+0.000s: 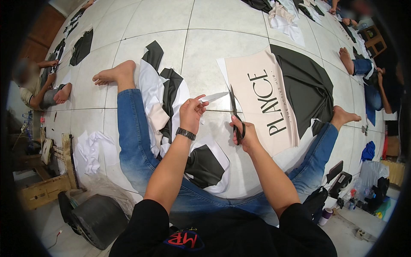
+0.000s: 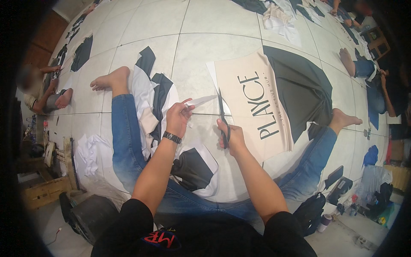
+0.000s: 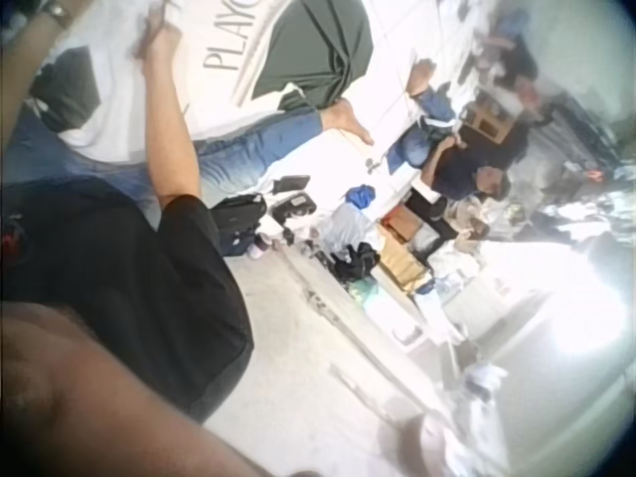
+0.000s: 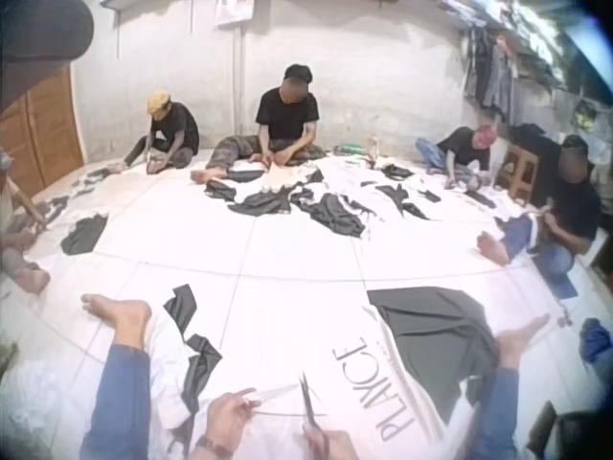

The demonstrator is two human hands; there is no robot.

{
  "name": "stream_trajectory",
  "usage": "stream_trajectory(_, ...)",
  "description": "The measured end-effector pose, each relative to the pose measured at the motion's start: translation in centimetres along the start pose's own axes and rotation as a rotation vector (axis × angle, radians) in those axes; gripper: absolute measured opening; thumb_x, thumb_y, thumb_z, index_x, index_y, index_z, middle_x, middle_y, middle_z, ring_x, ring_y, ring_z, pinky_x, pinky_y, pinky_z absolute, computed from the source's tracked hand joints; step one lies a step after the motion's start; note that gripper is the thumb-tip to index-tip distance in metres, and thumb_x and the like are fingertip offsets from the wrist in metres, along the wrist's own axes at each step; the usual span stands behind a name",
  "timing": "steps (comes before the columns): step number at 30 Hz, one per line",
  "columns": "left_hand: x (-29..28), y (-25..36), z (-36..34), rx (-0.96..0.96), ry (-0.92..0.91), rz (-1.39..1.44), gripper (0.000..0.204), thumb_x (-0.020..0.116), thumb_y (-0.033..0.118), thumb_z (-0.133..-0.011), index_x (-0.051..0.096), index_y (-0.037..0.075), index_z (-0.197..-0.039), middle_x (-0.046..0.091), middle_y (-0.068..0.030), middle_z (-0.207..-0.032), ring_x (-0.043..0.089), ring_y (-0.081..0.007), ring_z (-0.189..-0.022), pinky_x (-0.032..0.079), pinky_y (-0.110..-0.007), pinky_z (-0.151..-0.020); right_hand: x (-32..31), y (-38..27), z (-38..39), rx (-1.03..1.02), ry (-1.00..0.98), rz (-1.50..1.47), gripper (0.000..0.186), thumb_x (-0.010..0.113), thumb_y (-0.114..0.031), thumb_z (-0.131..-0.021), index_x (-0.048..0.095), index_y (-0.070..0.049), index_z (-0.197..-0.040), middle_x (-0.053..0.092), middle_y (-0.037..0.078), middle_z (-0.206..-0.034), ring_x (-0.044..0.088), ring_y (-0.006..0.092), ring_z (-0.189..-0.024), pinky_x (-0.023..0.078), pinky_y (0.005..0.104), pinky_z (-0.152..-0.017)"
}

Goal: The person sits on the floor and uses scissors to cut a white and black t-shirt. They align the fabric, cut along the edges to separate sections, and trim the material into smaller pieces.

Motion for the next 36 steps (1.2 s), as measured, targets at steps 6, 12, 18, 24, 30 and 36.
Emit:
stream_trajectory(6,-0.4,-0.6,-0.3,-0.008,0.021,0.015,0.009,0.051,0.005,-0.089,0.057,0.002,-0.083,0.063,-0.0199,-0.120,0.066,-0.0231,-0.093,0.052,-0.030,-0.074,0.1,-0.3,-0.4,-0.010,0.014,-0.002,0.063,0.078,-0.052,-0.079,0.065,0.008,-0.091,0.051,0.005,-0.054,0.048,0.0144,-0.041,0.039,0.0284,-0.040)
stream_trajectory(12,-1.1,-0.9,-0.5,-0.020,0.070,0.053,0.007,0.052,0.004,-0.088,0.057,0.002,-0.083,0.064,-0.0163,-0.113,0.066,-0.0214,-0.092,0.052,-0.029,-0.073,0.2,-0.4,-0.4,-0.019,0.010,-0.014,0.062,0.078,-0.052,-0.079,0.065,0.008,-0.090,0.051,0.005,-0.054,0.047,0.0138,-0.040,0.039,0.0281,-0.039)
stream_trajectory(18,-1.5,-0.7,-0.7,-0.015,0.123,-0.032,0.004,0.057,0.005,-0.088,0.058,0.002,-0.084,0.066,-0.0173,-0.110,0.066,-0.0177,-0.079,0.050,-0.027,-0.065,0.2,0.2,-0.7,-0.009,-0.024,-0.041,0.063,0.076,-0.053,-0.080,0.065,0.007,-0.094,0.051,0.005,-0.053,0.048,0.0141,-0.040,0.038,0.0279,-0.039)
stream_trajectory(24,0.0,5.5,1.3,0.572,0.433,-1.077,0.037,0.076,0.025,-0.083,0.066,0.002,-0.111,0.054,-0.0142,-0.117,0.062,-0.0206,-0.068,0.052,-0.031,-0.066,-0.3,1.7,1.1,0.060,-0.060,-0.139,0.064,0.075,-0.054,-0.082,0.063,0.006,-0.099,0.051,0.005,-0.054,0.049,0.0163,-0.041,0.041,0.0308,-0.041)
stream_trajectory(30,4.0,3.2,-0.4,0.454,0.099,-1.201,0.026,0.070,0.020,-0.085,0.070,0.002,-0.104,0.067,-0.0123,-0.088,0.064,-0.0207,-0.063,0.052,-0.035,-0.061,-0.1,2.3,1.9,0.047,-0.006,-0.205,0.062,0.074,-0.055,-0.082,0.064,0.004,-0.097,0.051,0.004,-0.056,0.050,0.0161,-0.043,0.041,0.0303,-0.041)
stream_trajectory(36,6.0,-2.6,-5.5,-0.146,-0.097,-0.898,0.029,0.064,0.021,-0.091,0.069,-0.005,-0.101,0.071,-0.0114,-0.079,0.061,-0.0141,-0.054,0.047,-0.029,-0.049,0.5,1.3,0.0,0.023,-0.055,-0.154,0.063,0.073,-0.057,-0.082,0.066,0.004,-0.096,0.050,0.002,-0.057,0.049,0.0136,-0.044,0.041,0.0279,-0.042)
Point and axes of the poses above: each hand's wrist, its own z-axis away from the middle knuckle, its own x-axis out of the palm, y = z × x, the point moved 8 cm from there along -z, towards the middle knuckle
